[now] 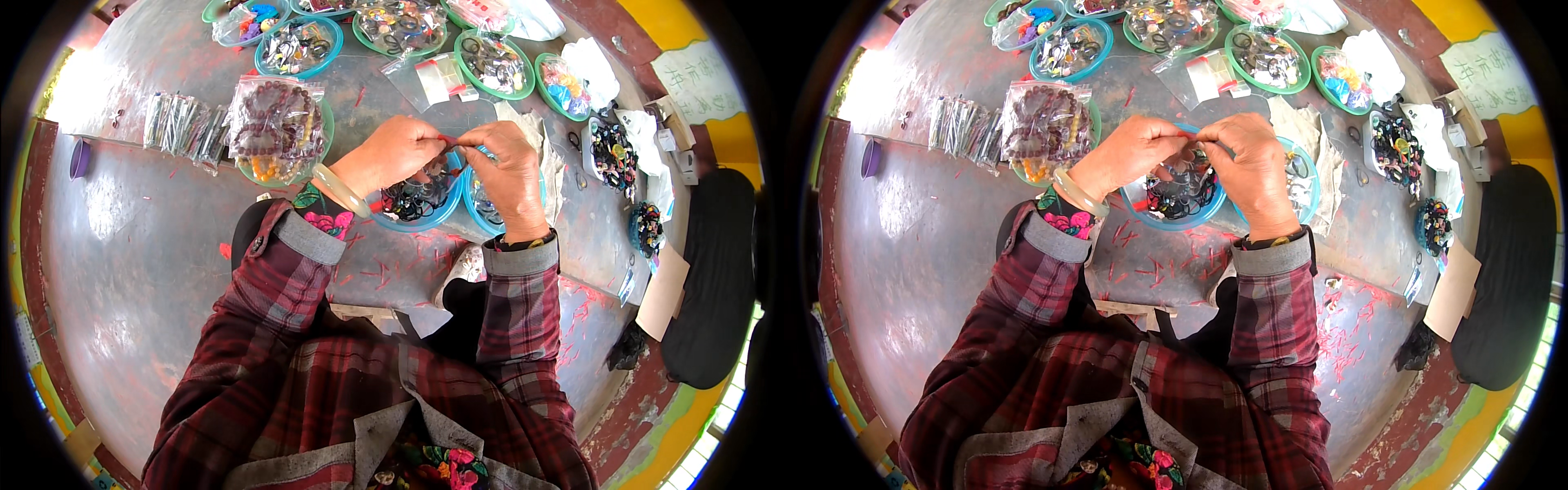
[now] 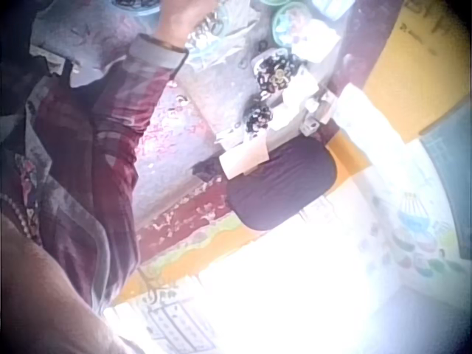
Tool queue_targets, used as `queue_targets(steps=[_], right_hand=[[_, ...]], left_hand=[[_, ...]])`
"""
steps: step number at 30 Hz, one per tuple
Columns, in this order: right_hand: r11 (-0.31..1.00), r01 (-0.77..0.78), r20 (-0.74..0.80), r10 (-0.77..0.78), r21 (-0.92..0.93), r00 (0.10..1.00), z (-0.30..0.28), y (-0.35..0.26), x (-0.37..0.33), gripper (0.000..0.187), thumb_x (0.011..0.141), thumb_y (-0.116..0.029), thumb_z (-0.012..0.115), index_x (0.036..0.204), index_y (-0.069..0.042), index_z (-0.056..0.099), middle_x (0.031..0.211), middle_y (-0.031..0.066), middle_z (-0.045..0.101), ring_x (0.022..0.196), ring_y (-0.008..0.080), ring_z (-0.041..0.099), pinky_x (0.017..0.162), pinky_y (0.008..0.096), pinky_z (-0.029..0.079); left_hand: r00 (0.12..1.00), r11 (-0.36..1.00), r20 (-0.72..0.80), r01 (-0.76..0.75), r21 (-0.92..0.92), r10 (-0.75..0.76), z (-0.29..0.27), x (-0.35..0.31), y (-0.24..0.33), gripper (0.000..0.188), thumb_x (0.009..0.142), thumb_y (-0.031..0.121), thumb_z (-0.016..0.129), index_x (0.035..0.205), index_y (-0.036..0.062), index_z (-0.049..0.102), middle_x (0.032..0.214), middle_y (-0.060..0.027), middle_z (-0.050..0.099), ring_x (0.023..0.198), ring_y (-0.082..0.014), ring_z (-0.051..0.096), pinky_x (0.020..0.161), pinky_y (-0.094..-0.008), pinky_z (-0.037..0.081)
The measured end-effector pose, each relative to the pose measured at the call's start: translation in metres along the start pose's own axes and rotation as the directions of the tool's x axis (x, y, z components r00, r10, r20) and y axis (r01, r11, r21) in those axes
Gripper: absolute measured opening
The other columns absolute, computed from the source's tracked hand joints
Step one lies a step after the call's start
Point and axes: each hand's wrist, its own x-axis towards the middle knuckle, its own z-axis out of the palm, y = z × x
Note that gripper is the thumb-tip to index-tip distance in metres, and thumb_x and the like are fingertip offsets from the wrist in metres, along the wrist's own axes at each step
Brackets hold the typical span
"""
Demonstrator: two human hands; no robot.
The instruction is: The person sits at a table and repeatedly picks up small hair accessories from a blue bowl. They place each item into a small clear plastic bag, seal the bag, and set it aside. The process is repeated continuously throughout the clip.
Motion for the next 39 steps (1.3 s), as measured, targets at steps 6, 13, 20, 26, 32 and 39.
queue_targets(steps=[6, 13, 20, 26, 32, 39], right_hand=[[0.979, 0.123, 0.014, -0.122, -0.161, 0.992, 0.004, 0.002, -0.001, 0.015, 0.065, -0.001, 0.063, 0.078, -0.007, 0.067, 0.104, 0.0095, 0.059, 0.102, 0.0269, 0.051, 0.086, 0.035, 0.041], [0.938, -0.195, -0.003, 0.205, 0.285, 0.979, -0.002, -0.002, 0.0, 0.021, 0.067, 0.0, 0.062, 0.086, -0.009, 0.067, 0.121, 0.0119, 0.051, 0.121, 0.0302, 0.039, 0.098, 0.0399, 0.033], [0.999, 0.002, -0.027, -0.003, -0.052, 1.0, -0.001, 0.001, -0.001, 0.023, 0.063, -0.002, 0.063, 0.084, -0.01, 0.067, 0.125, 0.0156, 0.047, 0.125, 0.0348, 0.034, 0.1, 0.0412, 0.032], [0.982, 0.066, 0.007, -0.066, -0.174, 0.998, 0.006, -0.002, 0.001, 0.02, 0.06, -0.007, 0.066, 0.08, -0.01, 0.068, 0.126, 0.0212, 0.046, 0.125, 0.0377, 0.033, 0.099, 0.0421, 0.032], [0.973, 0.076, 0.044, -0.068, -0.217, 0.997, 0.006, 0.0, -0.001, 0.016, 0.061, -0.008, 0.068, 0.077, -0.01, 0.068, 0.126, 0.0215, 0.045, 0.125, 0.0379, 0.033, 0.099, 0.0424, 0.032], [0.993, -0.005, 0.016, 0.007, -0.115, 1.0, 0.005, -0.002, 0.0, 0.015, 0.061, -0.006, 0.068, 0.075, -0.01, 0.067, 0.128, 0.0199, 0.045, 0.127, 0.0359, 0.031, 0.101, 0.0419, 0.031]], left_hand=[[1.0, 1.0, 0.022, -0.019, -0.021, 0.019, 0.0, -0.002, 0.003, 0.026, 0.089, 0.018, 0.049, 0.1, -0.0012, 0.062, 0.085, -0.0064, 0.064, 0.076, -0.0126, 0.062, 0.059, -0.0248, 0.053], [0.995, 0.961, -0.078, 0.036, -0.273, -0.06, 0.0, -0.003, 0.008, 0.026, 0.091, 0.019, 0.048, 0.099, -0.0016, 0.061, 0.086, -0.0054, 0.063, 0.076, -0.0115, 0.061, 0.06, -0.0232, 0.051], [0.991, 0.957, -0.13, -0.012, -0.289, -0.027, 0.0, -0.005, 0.013, 0.027, 0.09, 0.017, 0.049, 0.098, -0.0057, 0.06, 0.086, -0.0093, 0.063, 0.074, -0.0151, 0.062, 0.059, -0.0256, 0.053], [0.993, 0.952, -0.113, 0.004, -0.307, -0.041, 0.001, -0.004, 0.009, 0.026, 0.091, 0.02, 0.049, 0.101, -0.0014, 0.06, 0.087, -0.0043, 0.062, 0.075, -0.0101, 0.059, 0.06, -0.0221, 0.051], [0.997, 0.993, -0.063, -0.046, -0.112, 0.039, 0.001, -0.003, 0.006, 0.026, 0.091, 0.019, 0.05, 0.101, -0.003, 0.059, 0.088, -0.0052, 0.061, 0.074, -0.0093, 0.059, 0.059, -0.022, 0.051], [0.995, 0.965, -0.095, -0.041, -0.258, 0.017, 0.002, -0.002, 0.001, 0.025, 0.091, 0.018, 0.049, 0.101, -0.0031, 0.059, 0.086, -0.0055, 0.062, 0.072, -0.0091, 0.059, 0.057, -0.0213, 0.051]])
